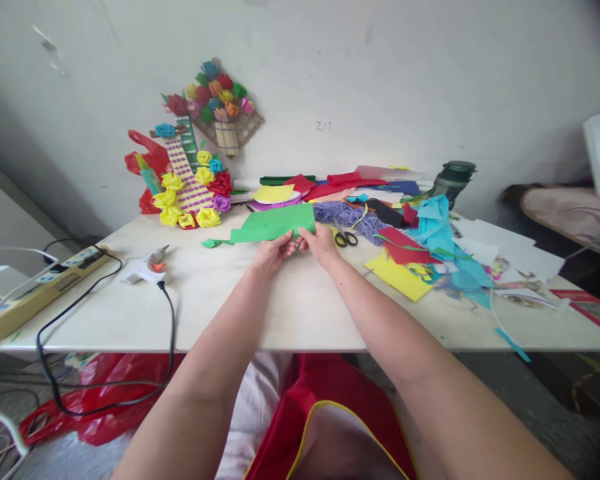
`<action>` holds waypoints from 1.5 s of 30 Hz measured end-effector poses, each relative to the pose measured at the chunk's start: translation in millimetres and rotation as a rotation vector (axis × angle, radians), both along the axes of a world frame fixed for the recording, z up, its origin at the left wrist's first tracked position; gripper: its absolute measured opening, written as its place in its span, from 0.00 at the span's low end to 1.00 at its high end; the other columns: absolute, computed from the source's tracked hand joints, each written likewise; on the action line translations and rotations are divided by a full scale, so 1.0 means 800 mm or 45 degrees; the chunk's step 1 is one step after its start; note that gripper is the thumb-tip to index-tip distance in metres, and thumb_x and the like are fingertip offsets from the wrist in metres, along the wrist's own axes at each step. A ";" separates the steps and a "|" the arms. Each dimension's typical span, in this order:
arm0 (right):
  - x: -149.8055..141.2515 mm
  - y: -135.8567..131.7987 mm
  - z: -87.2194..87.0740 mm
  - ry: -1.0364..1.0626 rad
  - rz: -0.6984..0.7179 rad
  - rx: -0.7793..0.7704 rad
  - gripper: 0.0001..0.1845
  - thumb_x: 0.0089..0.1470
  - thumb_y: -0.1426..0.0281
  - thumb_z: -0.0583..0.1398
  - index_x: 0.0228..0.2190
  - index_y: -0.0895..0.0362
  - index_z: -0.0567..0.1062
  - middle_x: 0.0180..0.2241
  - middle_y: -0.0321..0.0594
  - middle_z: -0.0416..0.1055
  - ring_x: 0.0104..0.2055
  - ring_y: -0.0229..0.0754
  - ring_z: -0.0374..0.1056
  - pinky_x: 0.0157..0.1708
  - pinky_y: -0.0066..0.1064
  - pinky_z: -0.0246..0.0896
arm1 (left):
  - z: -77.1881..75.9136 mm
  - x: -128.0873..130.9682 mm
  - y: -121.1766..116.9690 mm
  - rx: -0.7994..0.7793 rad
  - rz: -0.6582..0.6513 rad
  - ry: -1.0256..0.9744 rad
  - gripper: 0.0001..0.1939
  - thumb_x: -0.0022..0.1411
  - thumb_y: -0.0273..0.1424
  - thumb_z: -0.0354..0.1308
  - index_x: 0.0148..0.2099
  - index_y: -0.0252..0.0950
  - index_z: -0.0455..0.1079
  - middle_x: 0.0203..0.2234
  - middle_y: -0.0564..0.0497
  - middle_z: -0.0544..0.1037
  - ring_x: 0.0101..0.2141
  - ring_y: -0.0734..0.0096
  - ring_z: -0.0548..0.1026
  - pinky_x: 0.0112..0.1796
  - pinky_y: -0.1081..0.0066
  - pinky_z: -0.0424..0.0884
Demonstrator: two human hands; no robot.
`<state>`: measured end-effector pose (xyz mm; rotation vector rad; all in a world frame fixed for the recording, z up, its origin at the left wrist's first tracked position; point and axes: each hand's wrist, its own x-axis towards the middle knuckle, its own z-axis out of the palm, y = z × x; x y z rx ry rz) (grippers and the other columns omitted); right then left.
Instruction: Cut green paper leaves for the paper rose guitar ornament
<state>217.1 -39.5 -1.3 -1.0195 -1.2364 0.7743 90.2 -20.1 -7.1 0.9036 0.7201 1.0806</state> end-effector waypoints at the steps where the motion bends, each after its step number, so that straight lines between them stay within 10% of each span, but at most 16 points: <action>1: 0.000 0.000 0.000 0.002 0.003 -0.009 0.11 0.44 0.65 0.61 0.20 0.58 0.65 0.15 0.30 0.67 0.12 0.30 0.60 0.13 0.21 0.58 | -0.001 0.000 0.000 0.020 0.008 0.005 0.10 0.56 0.25 0.57 0.24 0.28 0.70 0.15 0.51 0.72 0.15 0.82 0.67 0.18 0.80 0.65; 7: 0.003 -0.002 0.000 0.099 0.058 -0.051 0.06 0.45 0.68 0.59 0.27 0.58 0.67 0.13 0.27 0.65 0.10 0.30 0.58 0.11 0.21 0.54 | -0.006 0.001 0.002 0.182 0.013 0.060 0.10 0.53 0.30 0.61 0.23 0.28 0.70 0.15 0.50 0.72 0.15 0.82 0.67 0.18 0.80 0.62; 19: 0.010 0.009 -0.003 0.305 0.040 -0.182 0.31 0.55 0.67 0.52 0.58 0.56 0.51 0.17 0.28 0.68 0.11 0.31 0.60 0.14 0.22 0.57 | -0.008 0.002 0.005 0.225 0.124 0.139 0.12 0.49 0.35 0.62 0.24 0.29 0.70 0.21 0.47 0.74 0.17 0.79 0.66 0.19 0.75 0.60; 25: 0.025 0.014 -0.002 0.490 -0.159 -0.249 0.19 0.56 0.59 0.52 0.44 0.58 0.64 0.14 0.29 0.67 0.11 0.31 0.59 0.11 0.21 0.56 | -0.005 0.000 0.008 0.193 0.330 -0.006 0.10 0.42 0.30 0.64 0.29 0.30 0.69 0.24 0.49 0.73 0.25 0.73 0.72 0.21 0.76 0.63; 30: 0.025 0.008 0.001 0.447 0.180 -0.456 0.23 0.51 0.51 0.55 0.23 0.60 0.68 0.13 0.38 0.68 0.11 0.33 0.59 0.09 0.24 0.55 | -0.005 -0.001 0.006 0.238 0.303 -0.054 0.13 0.40 0.29 0.65 0.31 0.32 0.70 0.28 0.49 0.75 0.28 0.73 0.72 0.25 0.74 0.67; 37: 0.016 0.005 -0.007 0.249 0.295 -0.374 0.16 0.43 0.62 0.64 0.19 0.61 0.68 0.13 0.36 0.68 0.10 0.30 0.58 0.11 0.20 0.55 | -0.008 -0.001 0.006 0.288 0.196 0.030 0.16 0.42 0.33 0.65 0.35 0.33 0.71 0.32 0.48 0.76 0.30 0.70 0.73 0.28 0.71 0.69; 45: 0.009 0.004 -0.005 0.210 0.261 -0.271 0.17 0.45 0.60 0.62 0.18 0.60 0.67 0.12 0.36 0.68 0.10 0.29 0.58 0.10 0.20 0.52 | -0.007 -0.001 0.016 0.160 0.524 0.036 0.13 0.53 0.38 0.58 0.38 0.36 0.67 0.28 0.50 0.74 0.27 0.72 0.73 0.24 0.75 0.67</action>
